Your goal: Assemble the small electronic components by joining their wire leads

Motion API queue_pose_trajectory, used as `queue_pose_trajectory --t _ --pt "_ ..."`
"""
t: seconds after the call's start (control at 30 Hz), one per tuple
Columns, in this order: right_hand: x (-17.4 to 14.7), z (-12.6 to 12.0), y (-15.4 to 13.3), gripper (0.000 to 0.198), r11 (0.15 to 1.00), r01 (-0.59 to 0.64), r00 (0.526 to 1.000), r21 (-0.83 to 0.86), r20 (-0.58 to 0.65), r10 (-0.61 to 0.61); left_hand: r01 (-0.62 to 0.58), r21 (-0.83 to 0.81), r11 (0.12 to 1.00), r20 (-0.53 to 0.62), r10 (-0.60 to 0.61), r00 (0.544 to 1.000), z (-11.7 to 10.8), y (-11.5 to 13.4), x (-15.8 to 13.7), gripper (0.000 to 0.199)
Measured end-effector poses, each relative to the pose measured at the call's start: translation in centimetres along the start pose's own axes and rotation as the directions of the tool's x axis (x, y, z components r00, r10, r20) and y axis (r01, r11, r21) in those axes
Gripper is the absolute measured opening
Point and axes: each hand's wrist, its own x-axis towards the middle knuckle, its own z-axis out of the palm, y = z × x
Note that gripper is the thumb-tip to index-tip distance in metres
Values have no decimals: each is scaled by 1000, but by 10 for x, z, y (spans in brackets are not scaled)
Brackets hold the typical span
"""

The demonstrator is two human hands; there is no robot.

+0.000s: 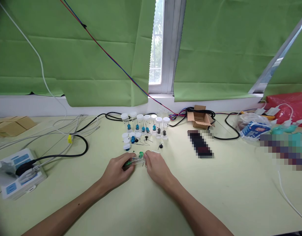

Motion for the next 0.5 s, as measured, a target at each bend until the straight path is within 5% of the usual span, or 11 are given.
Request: queue_pose_trajectory --t 0.5 --pt "0 -3 -3 34 999 -29 999 -16 20 29 -2 18 1000 33 2 999 -2 3 2 31"
